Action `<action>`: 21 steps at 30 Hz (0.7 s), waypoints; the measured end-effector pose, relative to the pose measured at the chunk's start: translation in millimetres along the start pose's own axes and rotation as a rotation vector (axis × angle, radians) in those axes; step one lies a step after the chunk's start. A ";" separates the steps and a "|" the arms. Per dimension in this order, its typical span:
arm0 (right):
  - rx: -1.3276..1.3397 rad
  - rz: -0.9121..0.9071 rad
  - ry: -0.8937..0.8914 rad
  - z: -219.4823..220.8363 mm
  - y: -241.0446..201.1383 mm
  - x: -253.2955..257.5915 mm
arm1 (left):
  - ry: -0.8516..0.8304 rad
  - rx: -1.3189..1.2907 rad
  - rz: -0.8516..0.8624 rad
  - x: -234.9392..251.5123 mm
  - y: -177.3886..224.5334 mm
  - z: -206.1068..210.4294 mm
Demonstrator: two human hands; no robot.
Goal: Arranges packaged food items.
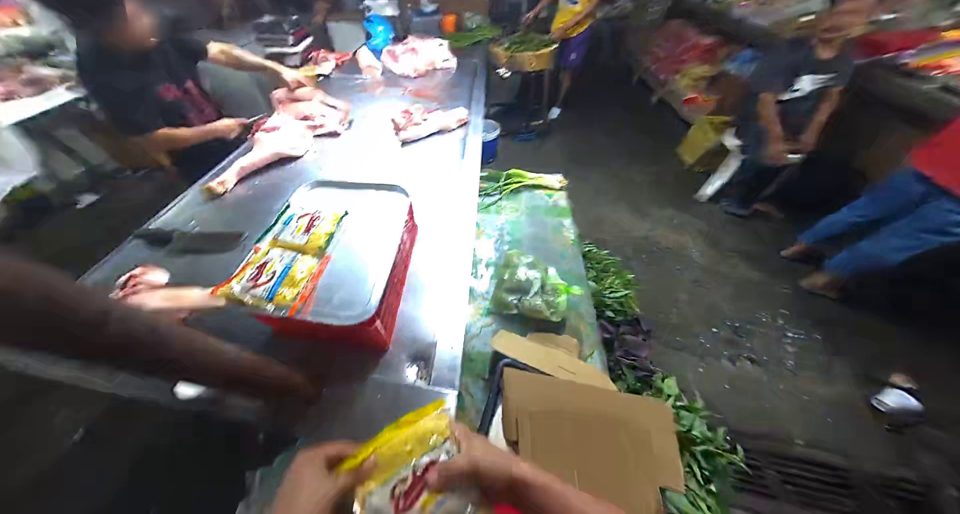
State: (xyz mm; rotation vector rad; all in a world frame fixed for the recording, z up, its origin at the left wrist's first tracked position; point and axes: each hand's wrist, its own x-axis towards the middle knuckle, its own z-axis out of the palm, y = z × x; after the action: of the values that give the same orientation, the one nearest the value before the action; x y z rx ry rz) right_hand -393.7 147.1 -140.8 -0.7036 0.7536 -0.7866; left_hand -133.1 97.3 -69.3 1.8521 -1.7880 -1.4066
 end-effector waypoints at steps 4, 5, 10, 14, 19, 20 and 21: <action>0.014 0.015 -0.019 -6.8 -38.0 13.2 | 0.181 -0.067 0.078 4.4 32.0 -48.3; 0.023 0.011 -0.022 -14.6 -46.0 14.2 | 0.326 -0.064 0.159 -0.7 35.4 -62.6; 0.022 -0.109 0.025 -66.6 -120.8 28.8 | 1.074 -0.043 0.490 -20.8 29.1 -144.3; -0.157 -0.203 0.040 -92.5 -225.4 89.5 | 1.148 -0.122 0.472 7.4 76.1 -164.0; -0.429 -0.336 -0.065 -116.6 -347.9 218.2 | 1.617 -0.138 0.561 69.3 90.7 -160.9; -0.460 -0.358 -0.054 -118.5 -368.5 245.0 | 1.650 -0.105 0.566 72.1 87.6 -162.2; -0.485 -0.368 -0.042 -121.0 -388.7 271.5 | 1.660 -0.089 0.581 74.4 85.2 -162.9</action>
State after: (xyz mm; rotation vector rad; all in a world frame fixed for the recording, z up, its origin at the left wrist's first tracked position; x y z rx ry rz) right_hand -496.2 -306.8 10.3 -1.3178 0.7956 -0.9263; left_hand -85.7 -60.4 41.1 1.3352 -1.0251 0.3529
